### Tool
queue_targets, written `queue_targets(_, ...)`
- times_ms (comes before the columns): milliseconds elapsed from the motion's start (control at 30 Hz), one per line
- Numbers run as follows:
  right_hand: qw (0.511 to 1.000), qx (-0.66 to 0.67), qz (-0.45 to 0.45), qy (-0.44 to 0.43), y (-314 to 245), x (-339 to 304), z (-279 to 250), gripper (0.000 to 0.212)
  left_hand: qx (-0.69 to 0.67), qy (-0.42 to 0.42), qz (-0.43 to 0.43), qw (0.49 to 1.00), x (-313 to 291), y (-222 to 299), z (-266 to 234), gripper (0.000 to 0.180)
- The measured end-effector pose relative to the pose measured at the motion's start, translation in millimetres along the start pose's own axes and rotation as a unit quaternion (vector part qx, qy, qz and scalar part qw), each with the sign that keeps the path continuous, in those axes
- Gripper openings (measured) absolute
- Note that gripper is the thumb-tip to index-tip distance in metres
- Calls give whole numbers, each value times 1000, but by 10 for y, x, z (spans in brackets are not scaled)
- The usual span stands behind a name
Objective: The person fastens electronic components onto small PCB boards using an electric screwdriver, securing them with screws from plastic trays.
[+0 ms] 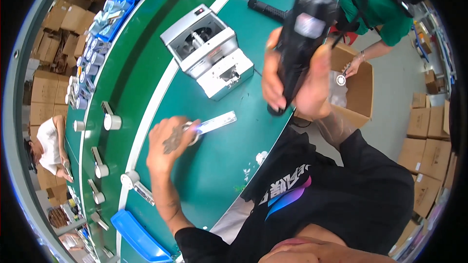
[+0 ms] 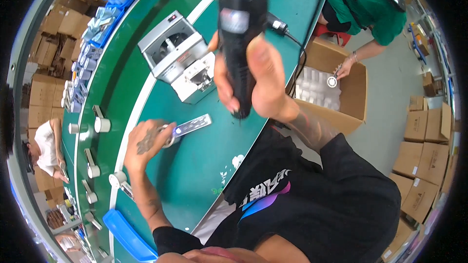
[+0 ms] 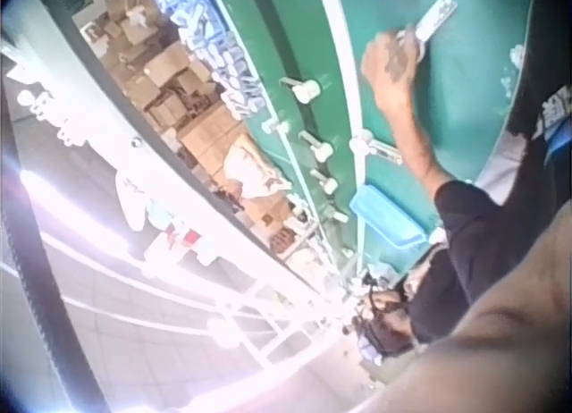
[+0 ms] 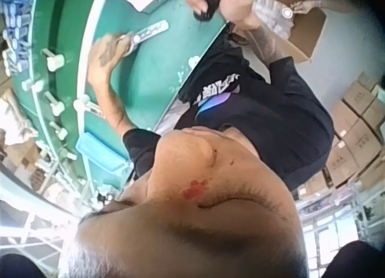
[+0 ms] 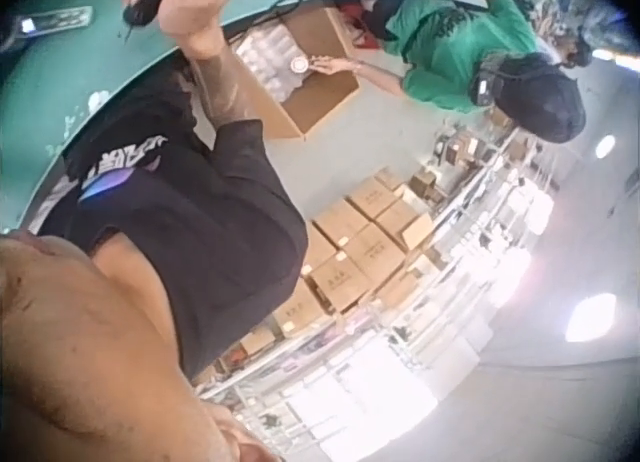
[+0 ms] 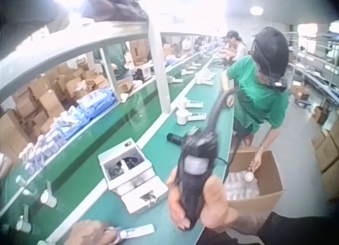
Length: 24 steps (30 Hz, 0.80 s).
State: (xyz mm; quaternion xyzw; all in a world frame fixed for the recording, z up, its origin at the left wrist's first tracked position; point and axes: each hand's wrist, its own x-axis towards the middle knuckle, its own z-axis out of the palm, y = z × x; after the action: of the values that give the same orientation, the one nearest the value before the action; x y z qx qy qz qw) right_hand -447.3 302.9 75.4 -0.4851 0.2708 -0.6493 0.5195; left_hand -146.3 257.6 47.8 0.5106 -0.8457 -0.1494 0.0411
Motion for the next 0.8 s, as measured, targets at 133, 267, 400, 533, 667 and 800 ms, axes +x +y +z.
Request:
queue_targets(133, 997, -11, -76, 5, 0, 412, 64, 93, 32, -21, -19, 999, 75, 347, 28, 43)
queue_targets(267, 980, -10, -194, -35, 184, 744, 183, 63, 104, -82, -117, 984, 52, 664, -99, 46)
queue_targets(400, 977, -100, -175, -69, 356, 844, 288, 89, 128, 63, 13, 990, -18, 587, 69, 43)
queue_targets(533, 970, -108, -195, -101, 504, 893, 303, 76, 58, 35, 157, 985, -30, 602, 194, 34)
queue_targets(667, 971, -108, -188, -103, 533, 847, 304, 72, 70, 50, 182, 980, 9, 570, 303, 22)
queue_targets(800, 990, -80, -77, -83, 449, 609, 296, 89, 58, 9, 171, 984, 51, 552, 334, 19)
